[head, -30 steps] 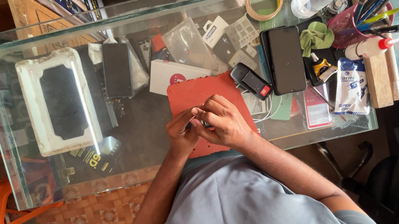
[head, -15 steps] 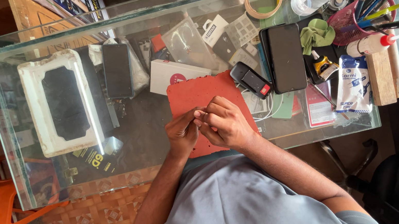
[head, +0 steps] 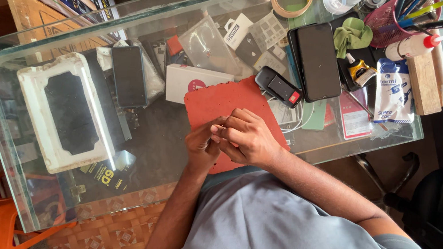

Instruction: The person disassembles a small black feature phone on a red mat using a metal prying tool and a yellow screwdriver. They remove the back cover, unscrew internal components, and pry open the casing to expose the internal circuitry.

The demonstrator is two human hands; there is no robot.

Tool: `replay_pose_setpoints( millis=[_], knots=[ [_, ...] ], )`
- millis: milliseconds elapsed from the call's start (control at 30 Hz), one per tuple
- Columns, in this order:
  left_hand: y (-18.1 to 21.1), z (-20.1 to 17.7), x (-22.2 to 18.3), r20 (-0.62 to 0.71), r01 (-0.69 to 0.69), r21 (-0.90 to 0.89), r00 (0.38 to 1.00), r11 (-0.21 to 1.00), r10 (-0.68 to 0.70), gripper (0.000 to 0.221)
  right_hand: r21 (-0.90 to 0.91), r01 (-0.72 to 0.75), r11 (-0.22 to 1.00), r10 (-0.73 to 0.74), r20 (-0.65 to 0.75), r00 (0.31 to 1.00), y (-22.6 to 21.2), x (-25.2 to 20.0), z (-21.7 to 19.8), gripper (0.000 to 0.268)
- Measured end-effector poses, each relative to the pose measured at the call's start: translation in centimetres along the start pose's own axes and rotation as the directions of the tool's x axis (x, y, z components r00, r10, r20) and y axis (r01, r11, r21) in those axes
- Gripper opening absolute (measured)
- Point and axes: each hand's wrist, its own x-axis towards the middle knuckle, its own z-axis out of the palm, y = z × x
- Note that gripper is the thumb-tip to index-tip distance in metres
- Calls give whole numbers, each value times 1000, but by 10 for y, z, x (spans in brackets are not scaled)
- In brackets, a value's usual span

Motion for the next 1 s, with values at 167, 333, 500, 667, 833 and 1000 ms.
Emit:
replay_pose_setpoints(
  millis=[167, 333, 500, 667, 833, 1000],
  knots=[
    [-6, 3, -8, -62, 11, 120, 998, 993, -4, 12, 0, -27, 1000, 27, 27, 999, 2, -1, -2, 22],
    [-2, 6, -4, -95, -78, 50, 992, 996, 82, 14, -31, -39, 999, 40, 23, 999, 4, -2, -3, 22],
    [1, 1, 2, 19, -49, 43, 999, 998, 48, 17, -29, -24, 999, 24, 18, 1000, 2, 1, -5, 24],
    [0, -5, 1, -9, -81, 165, 996, 983, 83, 12, 9, -15, 1000, 15, 61, 998, 2, 3, -10, 27],
    [8, 0, 5, -57, -49, 164, 997, 985, 59, 21, 66, -78, 995, 69, 119, 990, 5, 4, -15, 38],
    [15, -9, 9, 84, -13, 51, 996, 999, 8, 27, 49, -108, 993, 98, 182, 978, 1, -1, -15, 43]
  ],
)
